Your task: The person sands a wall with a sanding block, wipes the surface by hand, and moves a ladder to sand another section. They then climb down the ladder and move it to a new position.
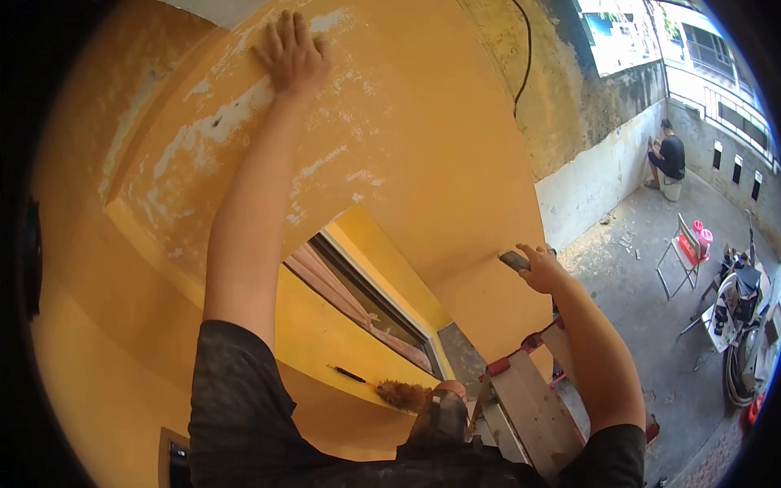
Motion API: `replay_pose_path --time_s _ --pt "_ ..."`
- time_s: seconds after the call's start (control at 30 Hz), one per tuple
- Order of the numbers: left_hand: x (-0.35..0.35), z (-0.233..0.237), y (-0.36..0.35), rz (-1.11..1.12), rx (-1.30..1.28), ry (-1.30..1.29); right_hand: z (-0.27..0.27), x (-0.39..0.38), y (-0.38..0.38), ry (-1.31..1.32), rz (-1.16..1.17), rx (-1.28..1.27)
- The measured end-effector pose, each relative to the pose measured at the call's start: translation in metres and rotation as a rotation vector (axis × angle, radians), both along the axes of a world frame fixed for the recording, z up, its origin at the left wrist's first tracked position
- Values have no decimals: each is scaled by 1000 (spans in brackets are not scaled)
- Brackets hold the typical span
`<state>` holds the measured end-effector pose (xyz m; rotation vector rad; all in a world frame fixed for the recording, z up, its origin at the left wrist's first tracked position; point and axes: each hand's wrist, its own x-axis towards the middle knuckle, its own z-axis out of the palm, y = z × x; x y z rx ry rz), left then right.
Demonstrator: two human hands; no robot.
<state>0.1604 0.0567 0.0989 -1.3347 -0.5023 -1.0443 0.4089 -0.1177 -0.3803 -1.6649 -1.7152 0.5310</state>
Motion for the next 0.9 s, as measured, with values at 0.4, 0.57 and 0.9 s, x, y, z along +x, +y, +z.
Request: replay_pose_path --time_s 0.4,0.57,0.9 --pt "16 44 -7 232 -236 130 -19 7 25 200 23 -246" --pt "31 54 3 221 -182 174 -59 15 50 119 167 -255" --pt "44 13 -1 156 -222 201 -64 15 54 191 225 -366"
